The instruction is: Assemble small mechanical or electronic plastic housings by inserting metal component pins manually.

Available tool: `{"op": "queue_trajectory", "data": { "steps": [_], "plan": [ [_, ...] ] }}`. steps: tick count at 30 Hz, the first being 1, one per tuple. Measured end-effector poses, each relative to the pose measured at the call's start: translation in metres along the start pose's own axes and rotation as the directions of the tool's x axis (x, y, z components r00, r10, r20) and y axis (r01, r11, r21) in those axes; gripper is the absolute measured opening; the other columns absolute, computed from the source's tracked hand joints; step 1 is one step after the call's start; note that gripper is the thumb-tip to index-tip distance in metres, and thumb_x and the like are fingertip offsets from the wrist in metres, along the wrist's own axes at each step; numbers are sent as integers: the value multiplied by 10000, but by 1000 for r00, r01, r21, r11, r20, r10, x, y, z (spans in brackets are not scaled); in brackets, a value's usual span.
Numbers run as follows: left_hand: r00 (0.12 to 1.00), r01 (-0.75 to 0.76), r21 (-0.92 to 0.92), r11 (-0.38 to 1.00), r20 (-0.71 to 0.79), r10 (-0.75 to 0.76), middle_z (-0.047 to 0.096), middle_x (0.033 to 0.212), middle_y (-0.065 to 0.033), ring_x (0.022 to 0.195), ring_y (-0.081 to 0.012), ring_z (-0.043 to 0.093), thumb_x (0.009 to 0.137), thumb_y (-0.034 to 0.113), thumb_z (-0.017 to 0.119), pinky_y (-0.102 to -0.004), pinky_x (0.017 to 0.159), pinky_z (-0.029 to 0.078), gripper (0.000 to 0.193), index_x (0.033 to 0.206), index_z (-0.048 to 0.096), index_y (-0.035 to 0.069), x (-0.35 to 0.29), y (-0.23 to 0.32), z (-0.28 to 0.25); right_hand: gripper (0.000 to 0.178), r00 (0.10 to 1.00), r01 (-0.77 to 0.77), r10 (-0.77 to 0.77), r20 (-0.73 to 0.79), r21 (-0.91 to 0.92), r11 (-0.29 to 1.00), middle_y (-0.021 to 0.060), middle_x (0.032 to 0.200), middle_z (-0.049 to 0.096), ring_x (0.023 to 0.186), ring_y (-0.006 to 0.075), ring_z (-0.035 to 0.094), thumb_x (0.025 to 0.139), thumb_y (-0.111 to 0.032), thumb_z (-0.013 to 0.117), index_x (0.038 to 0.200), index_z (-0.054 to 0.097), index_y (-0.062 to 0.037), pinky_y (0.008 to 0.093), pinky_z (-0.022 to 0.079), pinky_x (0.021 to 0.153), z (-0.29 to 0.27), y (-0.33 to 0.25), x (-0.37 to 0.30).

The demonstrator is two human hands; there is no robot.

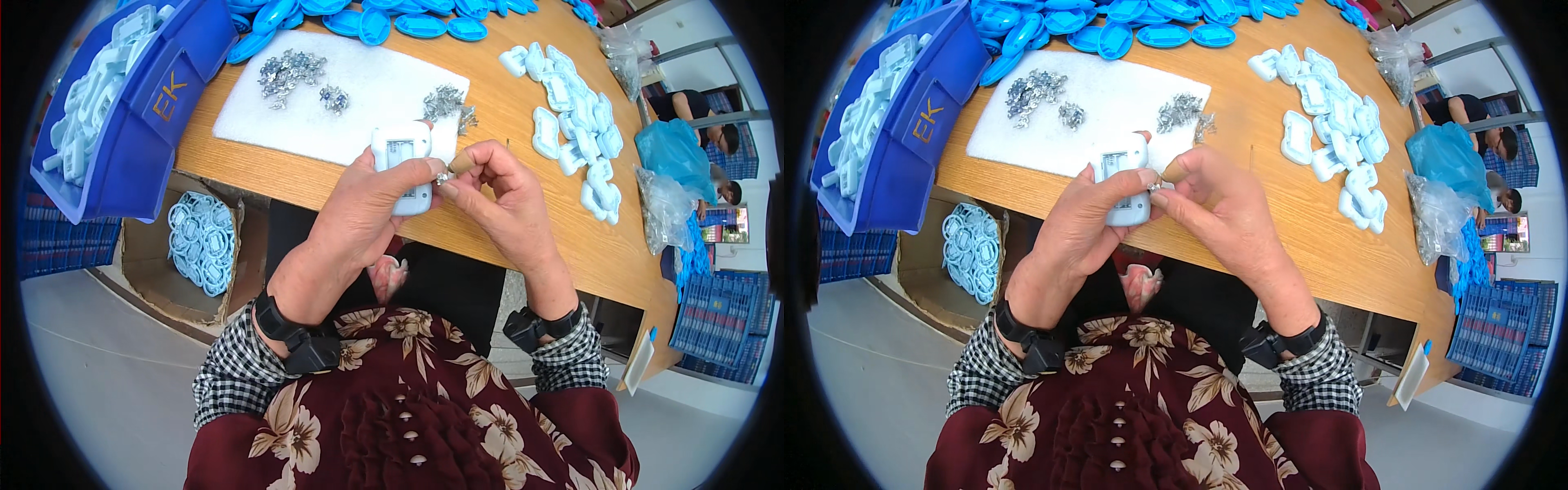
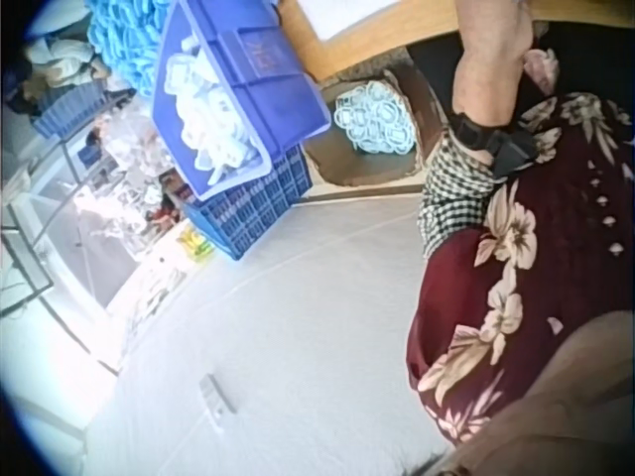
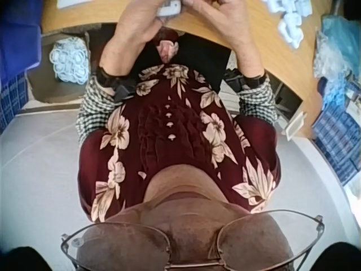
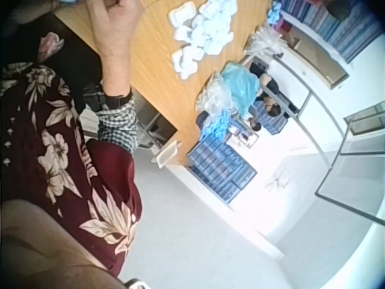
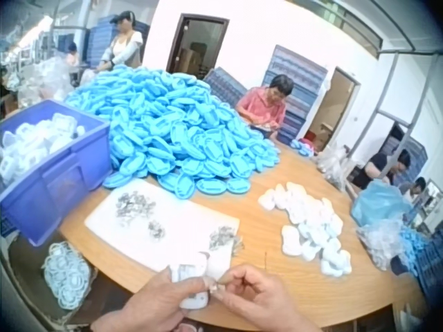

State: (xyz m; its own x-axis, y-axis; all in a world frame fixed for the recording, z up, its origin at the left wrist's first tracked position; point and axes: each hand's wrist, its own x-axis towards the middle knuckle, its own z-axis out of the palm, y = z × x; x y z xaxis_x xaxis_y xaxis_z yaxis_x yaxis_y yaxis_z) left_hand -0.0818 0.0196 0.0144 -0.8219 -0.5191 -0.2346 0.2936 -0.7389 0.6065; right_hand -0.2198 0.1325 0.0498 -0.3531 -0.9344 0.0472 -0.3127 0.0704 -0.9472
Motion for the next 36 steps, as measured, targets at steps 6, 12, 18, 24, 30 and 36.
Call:
{"op": "queue_trajectory", "data": {
  "steps": [6, 12, 18, 24, 30, 36],
  "plan": [
    [993, -79, 103, 991, -76, 87, 624, 1045, -69, 895, -127, 642, 862, 113, 721, -274, 729, 558, 403, 1194, 524, -3, 0, -2, 0, 232, 996, -34, 32, -82, -19, 999, 61, 865, 689, 796, 123, 675, 888, -80, 731, 1085, 627, -15, 273, 520, 699, 8, 19, 2],
    [996, -84, 213, 973, 3, 85, 648, 994, -76, 916, -149, 650, 917, 109, 671, -285, 761, 556, 440, 1303, 491, -1, 7, 4, -11, 164, 924, 224, -346, -162, -504, 834, 117, 901, 698, 797, 262, 689, 836, -83, 724, 989, 696, -30, 332, 528, 730, 19, 8, 13],
    [984, -96, 170, 981, -134, 119, 651, 1023, -91, 936, -168, 656, 955, 187, 659, -314, 798, 568, 523, 1392, 435, 10, -13, 20, -21, 144, 965, 169, -250, -76, -546, 821, 84, 784, 623, 731, 176, 598, 840, -77, 711, 938, 656, 13, 296, 485, 690, 9, 35, 45],
    [987, -81, 88, 993, -134, 92, 652, 1037, -101, 961, -202, 664, 1062, 334, 438, -358, 849, 568, 518, 1475, 372, 28, -28, 30, -48, 178, 977, 172, -206, 53, -765, 620, 134, 815, 635, 743, 249, 628, 836, -102, 709, 975, 679, 5, 340, 502, 680, 3, 22, 55],
    [986, -158, -81, 984, -61, 153, 645, 1045, -121, 983, -238, 662, 1081, 444, 238, -391, 894, 550, 590, 1513, 331, 53, -21, 45, -68, 182, 945, 308, -295, 143, -694, 651, 124, 871, 664, 739, 238, 626, 864, -110, 700, 1017, 693, -13, 349, 502, 673, 25, 5, 121],
    [997, -77, -205, 976, -28, 73, 656, 1055, -140, 991, -279, 667, 1081, 384, 182, -435, 887, 555, 561, 1526, 316, 71, -15, 53, -82, 189, 919, 394, -286, 272, -622, 677, 113, 881, 675, 734, 227, 631, 856, -127, 729, 1020, 711, -36, 348, 506, 675, 65, 2, 183]
  ]
}}
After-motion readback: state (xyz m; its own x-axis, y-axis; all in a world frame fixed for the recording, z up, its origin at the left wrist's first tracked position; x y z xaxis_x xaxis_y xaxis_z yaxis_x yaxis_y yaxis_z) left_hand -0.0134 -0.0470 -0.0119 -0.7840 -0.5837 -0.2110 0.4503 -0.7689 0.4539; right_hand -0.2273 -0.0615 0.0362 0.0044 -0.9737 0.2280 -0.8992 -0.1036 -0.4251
